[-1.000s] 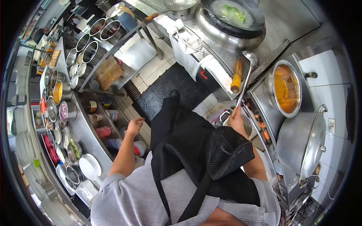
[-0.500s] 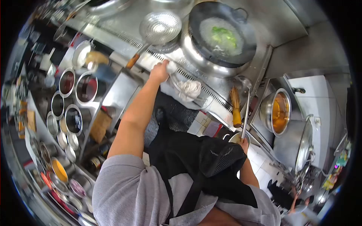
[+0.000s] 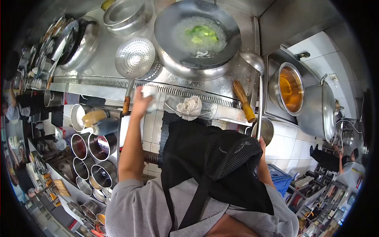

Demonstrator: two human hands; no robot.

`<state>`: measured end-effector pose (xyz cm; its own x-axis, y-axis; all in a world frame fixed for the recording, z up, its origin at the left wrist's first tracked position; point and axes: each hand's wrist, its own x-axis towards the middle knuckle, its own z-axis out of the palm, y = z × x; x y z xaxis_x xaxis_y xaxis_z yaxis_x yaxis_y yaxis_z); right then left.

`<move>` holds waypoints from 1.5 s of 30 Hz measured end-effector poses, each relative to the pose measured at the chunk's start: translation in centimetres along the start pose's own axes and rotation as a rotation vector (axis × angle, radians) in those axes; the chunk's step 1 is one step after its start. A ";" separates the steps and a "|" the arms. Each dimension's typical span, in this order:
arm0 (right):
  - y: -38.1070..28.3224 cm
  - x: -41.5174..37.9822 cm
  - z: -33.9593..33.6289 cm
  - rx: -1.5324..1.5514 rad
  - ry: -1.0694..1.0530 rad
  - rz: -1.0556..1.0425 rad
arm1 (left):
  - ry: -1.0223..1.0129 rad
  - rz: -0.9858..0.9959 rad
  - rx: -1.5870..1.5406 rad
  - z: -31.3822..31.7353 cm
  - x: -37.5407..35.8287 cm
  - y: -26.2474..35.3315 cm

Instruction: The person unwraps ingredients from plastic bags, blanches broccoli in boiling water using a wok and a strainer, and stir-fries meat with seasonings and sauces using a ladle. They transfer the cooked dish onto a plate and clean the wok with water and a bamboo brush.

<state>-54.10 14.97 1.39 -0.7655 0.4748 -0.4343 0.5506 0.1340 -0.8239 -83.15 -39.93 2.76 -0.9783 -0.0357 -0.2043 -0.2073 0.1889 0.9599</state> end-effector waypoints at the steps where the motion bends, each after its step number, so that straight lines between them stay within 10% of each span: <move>1: 0.0 0.3 0.1 0.078 -0.029 0.017 | 0.115 -0.006 -0.179 -2.1 -0.1 -0.4; 6: -2.2 2.4 0.3 0.100 -0.113 0.014 | 0.161 0.043 -0.704 -7.2 -2.7 11.2; 16: -6.3 7.2 -2.4 -0.135 -0.232 -0.142 | 0.046 -0.572 -0.622 14.1 5.6 8.8; 30: -6.9 5.4 -0.8 -0.115 -0.217 -0.076 | -0.087 -0.602 -0.424 19.2 15.9 1.9; 37: -10.2 4.4 -0.4 -0.292 -0.136 -0.192 | -0.083 -0.455 -0.763 18.6 7.4 4.1; 45: -16.9 4.1 -0.4 -0.419 -0.062 -0.362 | -0.172 -0.720 -1.058 14.1 -0.4 8.6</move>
<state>-66.46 14.99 13.64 -0.9417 0.2834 -0.1815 0.3242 0.6194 -0.7150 -84.53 -24.41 8.39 -0.6487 0.3367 -0.6825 -0.6645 -0.6878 0.2923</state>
